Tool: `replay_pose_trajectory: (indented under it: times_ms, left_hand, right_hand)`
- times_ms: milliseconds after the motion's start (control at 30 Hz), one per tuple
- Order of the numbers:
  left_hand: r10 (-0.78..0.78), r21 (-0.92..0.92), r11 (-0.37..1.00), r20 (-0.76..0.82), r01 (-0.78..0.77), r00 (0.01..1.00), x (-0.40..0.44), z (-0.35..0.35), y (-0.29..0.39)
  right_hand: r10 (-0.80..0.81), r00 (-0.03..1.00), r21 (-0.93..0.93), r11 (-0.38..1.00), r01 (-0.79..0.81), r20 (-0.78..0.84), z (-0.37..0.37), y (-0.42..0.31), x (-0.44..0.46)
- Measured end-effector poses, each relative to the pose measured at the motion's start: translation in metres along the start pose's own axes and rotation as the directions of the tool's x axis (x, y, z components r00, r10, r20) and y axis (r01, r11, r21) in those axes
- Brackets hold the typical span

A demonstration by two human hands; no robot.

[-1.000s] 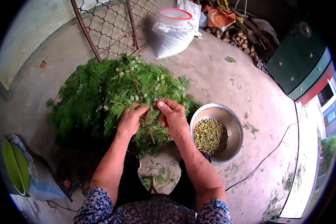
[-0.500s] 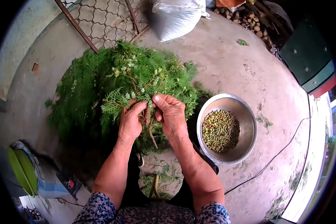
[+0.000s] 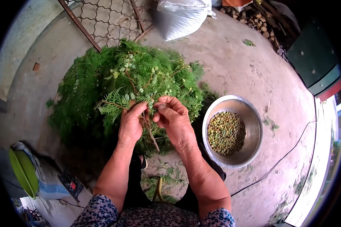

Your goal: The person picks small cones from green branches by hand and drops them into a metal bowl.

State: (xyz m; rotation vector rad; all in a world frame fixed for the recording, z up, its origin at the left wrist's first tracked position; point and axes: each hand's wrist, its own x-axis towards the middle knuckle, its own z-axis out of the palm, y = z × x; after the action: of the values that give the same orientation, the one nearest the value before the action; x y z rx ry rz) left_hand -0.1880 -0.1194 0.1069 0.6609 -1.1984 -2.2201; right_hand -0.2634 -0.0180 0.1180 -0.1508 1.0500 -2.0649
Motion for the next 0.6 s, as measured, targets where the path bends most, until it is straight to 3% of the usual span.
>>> replay_pose_trajectory:
  times_ms: [167, 267, 333, 400, 600]
  left_hand:
    - [0.014, 0.1, 0.995, 0.099, -0.024, 0.995, 0.0, -0.004, -0.01]
    - [0.066, 0.163, 0.984, 0.006, -0.066, 0.998, -0.002, 0.003, -0.014]
    - [0.026, 0.182, 0.983, 0.028, -0.03, 0.999, -0.002, 0.002, -0.008]
    - [-0.011, 0.037, 0.999, 0.1, 0.007, 0.995, 0.001, 0.002, -0.006]
    - [-0.033, 0.013, 0.999, 0.073, 0.032, 0.997, 0.005, 0.001, -0.009]
  right_hand:
    - [-0.107, 0.989, -0.169, 0.978, 0.123, 0.099, -0.001, 0.005, 0.002]
    - [-0.123, 0.992, -0.246, 0.962, 0.119, -0.003, -0.002, 0.006, 0.002]
    - [-0.102, 0.995, -0.255, 0.962, 0.094, -0.018, -0.009, 0.008, 0.003]
    - [0.009, 1.0, 0.014, 1.0, -0.008, -0.019, -0.013, 0.008, 0.004]
    - [0.03, 0.998, 0.079, 0.997, -0.026, -0.048, -0.016, 0.008, 0.004]
